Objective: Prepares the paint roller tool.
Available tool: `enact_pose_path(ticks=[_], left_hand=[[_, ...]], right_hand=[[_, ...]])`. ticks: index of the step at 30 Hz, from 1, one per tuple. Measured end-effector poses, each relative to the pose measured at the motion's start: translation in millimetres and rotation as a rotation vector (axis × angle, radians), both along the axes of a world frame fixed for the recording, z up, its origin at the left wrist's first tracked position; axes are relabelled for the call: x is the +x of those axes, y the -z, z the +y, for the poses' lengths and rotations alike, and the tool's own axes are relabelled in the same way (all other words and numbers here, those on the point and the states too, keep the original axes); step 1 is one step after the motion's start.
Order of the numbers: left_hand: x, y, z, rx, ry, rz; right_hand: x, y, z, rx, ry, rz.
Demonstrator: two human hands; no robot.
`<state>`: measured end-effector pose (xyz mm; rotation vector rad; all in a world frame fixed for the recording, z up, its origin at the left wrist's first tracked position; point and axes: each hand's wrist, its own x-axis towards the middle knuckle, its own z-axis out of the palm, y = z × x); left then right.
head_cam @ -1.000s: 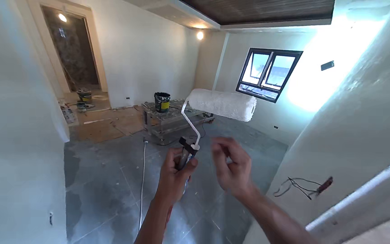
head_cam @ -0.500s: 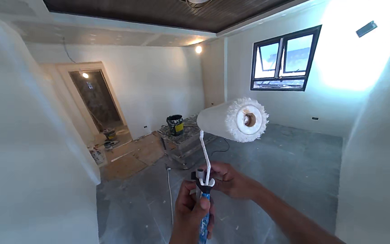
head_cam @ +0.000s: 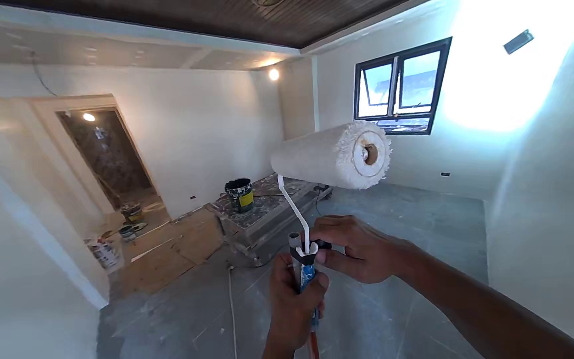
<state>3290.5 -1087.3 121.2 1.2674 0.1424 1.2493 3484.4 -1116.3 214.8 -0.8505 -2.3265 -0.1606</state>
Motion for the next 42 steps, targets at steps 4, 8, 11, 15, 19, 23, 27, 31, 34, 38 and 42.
enact_pose_path(ticks=[4,8,11,15,19,23,27,31,34,38,42], left_hand=[[29.0,-7.8,34.2,0.051,0.062,-0.051],[45.2,-6.9,72.6,0.105,0.196,-0.117],[57.0,-5.4,112.8,0.083,0.217,-0.158],[71.1,-3.7,169.7,0.044,0.192,-0.146],[81.1,-3.7,226.3,0.059,0.013,-0.023],[87.0,-2.6,285.6,0.202,-0.228,0.160],[94.3,-4.8,332.3,0.375,-0.516,0.414],[96.3,-3.6,373.4,0.467,-0.562,0.483],[99.8,-7.8,400.8,0.526,-0.562,0.493],[119.1,-16.1,432.6,0.555,-0.608,0.532],[149.8,-11.5,473.7,0.574,-0.582,0.596]], right_hand=[[25.0,-17.2,16.4,0.090,0.133,-0.142],[41.3,-22.2,41.6,0.093,0.257,-0.239],[45.6,-21.7,66.5,0.029,0.329,-0.213],[40.1,-27.0,103.4,-0.151,0.442,-0.191],[22.4,-35.6,154.2,-0.250,0.613,-0.243],[7.9,-33.8,207.8,-0.366,0.740,-0.144],[-8.0,-12.3,261.4,-0.403,0.947,0.222],[-11.3,7.0,299.1,-0.309,0.950,0.346],[-5.7,7.5,327.0,-0.309,0.919,0.467],[10.5,3.4,368.1,-0.352,0.903,0.653],[40.5,13.7,412.0,-0.359,0.862,0.790]])
